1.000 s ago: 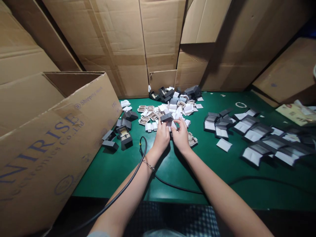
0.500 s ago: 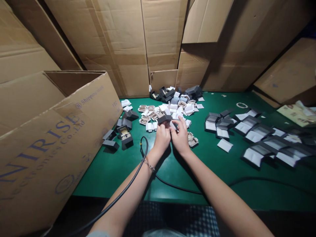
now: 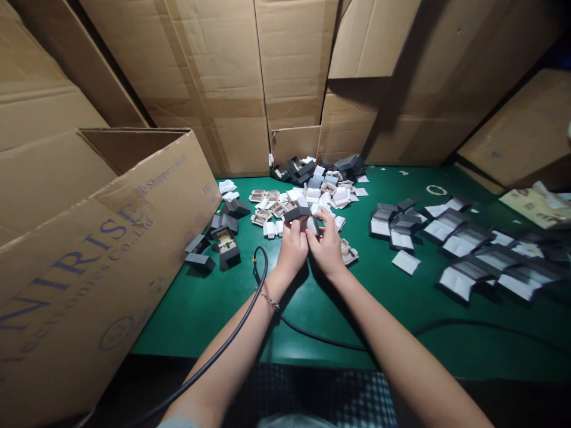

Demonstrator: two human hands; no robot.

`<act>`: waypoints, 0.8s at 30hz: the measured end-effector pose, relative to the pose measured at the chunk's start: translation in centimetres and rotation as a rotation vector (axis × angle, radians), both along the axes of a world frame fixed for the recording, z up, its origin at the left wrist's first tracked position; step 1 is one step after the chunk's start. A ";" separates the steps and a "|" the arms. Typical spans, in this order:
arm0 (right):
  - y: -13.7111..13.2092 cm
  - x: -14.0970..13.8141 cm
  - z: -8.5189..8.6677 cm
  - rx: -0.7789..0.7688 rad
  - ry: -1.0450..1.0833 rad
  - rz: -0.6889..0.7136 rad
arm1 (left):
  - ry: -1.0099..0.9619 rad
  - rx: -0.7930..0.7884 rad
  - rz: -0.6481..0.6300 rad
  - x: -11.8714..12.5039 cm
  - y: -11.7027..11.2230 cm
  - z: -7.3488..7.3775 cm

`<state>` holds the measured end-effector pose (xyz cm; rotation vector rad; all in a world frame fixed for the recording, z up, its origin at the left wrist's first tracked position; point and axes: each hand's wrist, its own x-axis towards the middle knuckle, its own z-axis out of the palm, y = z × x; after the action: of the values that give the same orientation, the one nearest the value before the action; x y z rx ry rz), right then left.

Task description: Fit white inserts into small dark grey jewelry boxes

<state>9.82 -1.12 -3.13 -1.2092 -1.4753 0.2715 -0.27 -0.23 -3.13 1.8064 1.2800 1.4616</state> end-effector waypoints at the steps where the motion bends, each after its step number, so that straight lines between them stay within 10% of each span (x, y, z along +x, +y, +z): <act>1: 0.0 0.0 0.0 -0.005 0.013 -0.010 | -0.008 -0.019 -0.001 0.0 0.1 0.0; 24: -0.6 -0.5 -0.1 -0.066 -0.006 0.108 | -0.222 -0.126 -0.007 -0.3 0.1 1.0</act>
<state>9.31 -1.76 -3.25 -1.1850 -1.5494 0.3926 -0.52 -0.12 -2.12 1.5200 1.2238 1.4950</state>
